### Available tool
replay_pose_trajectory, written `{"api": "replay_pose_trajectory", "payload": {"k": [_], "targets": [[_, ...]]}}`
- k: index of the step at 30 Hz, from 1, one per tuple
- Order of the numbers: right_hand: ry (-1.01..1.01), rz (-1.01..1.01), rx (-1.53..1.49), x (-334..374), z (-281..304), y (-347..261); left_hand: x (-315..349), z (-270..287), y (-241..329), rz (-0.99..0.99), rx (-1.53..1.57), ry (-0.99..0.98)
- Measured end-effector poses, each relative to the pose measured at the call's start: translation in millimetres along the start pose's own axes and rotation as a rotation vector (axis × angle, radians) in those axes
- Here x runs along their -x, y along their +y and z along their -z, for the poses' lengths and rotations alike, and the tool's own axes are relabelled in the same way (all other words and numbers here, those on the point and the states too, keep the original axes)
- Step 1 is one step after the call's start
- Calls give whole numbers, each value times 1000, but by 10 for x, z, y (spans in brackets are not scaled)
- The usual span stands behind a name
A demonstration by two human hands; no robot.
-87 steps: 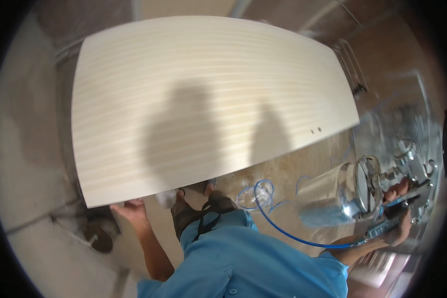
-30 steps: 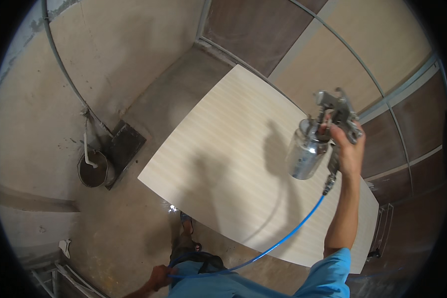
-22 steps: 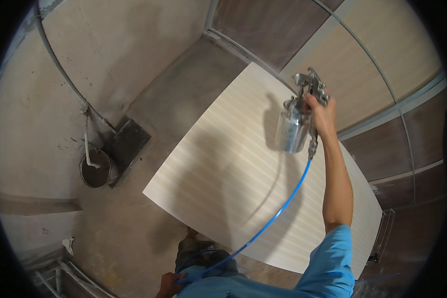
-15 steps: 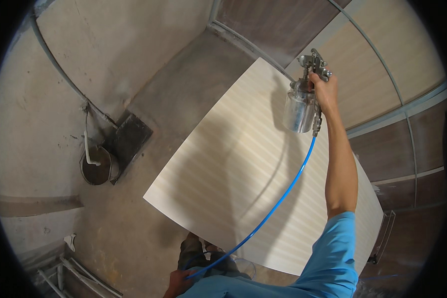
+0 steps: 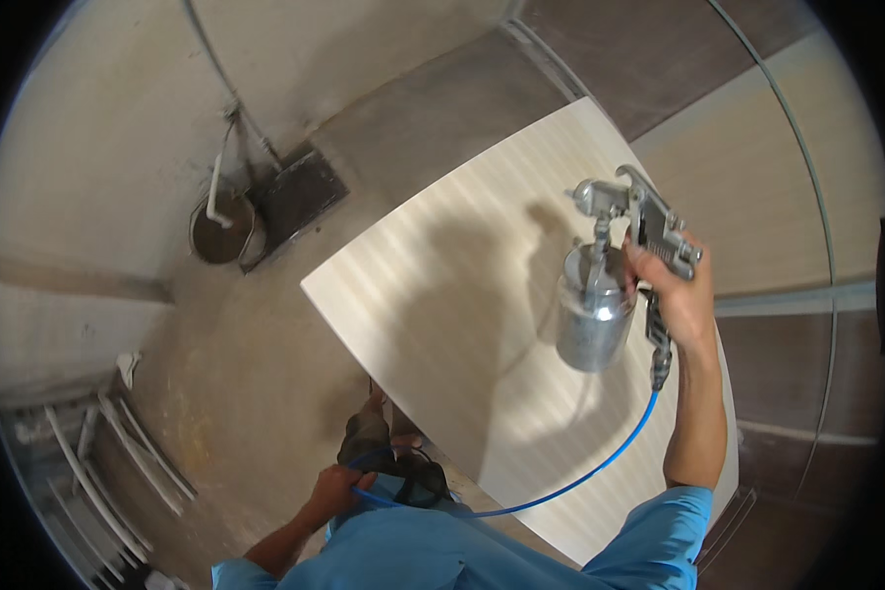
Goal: The person carries a large white board with another worker, places it on a metal stand, then uses a spray gun to apply a coat of paint to the board's surface. The person moves the spray gun in steady horizontal passes across the board.
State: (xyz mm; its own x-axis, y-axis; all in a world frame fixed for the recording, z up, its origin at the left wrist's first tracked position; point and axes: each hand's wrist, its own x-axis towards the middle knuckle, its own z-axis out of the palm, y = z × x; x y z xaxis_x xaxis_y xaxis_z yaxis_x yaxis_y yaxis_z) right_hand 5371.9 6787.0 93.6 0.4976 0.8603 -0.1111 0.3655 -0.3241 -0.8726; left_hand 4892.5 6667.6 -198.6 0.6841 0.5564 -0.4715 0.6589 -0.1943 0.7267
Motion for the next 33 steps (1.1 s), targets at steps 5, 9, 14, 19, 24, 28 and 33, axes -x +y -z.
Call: {"api": "replay_pose_trajectory", "payload": {"k": [5, 9, 14, 19, 24, 28, 33], "targets": [[-229, -34, -149, 494, -409, -208, 201, -285, 140, -33, 88, 90], [-333, -71, -212, 587, -561, -296, 214, -389, 247, -12, 67, 88], [-283, 31, -94, 229, -429, -181, 132, -398, 200, 34, 38, 27], [-20, 123, 204, -567, -216, 153, -55, -261, 87, -15, -16, -22], [228, 137, 298, -1502, 223, 464, -347, -98, 92, -36, 8, -108], [349, 112, 307, -2055, 492, 645, -487, -5, 125, -81, 89, -136], [480, 215, 329, -2340, 579, 834, -634, 161, 152, -133, -7, -156]]}}
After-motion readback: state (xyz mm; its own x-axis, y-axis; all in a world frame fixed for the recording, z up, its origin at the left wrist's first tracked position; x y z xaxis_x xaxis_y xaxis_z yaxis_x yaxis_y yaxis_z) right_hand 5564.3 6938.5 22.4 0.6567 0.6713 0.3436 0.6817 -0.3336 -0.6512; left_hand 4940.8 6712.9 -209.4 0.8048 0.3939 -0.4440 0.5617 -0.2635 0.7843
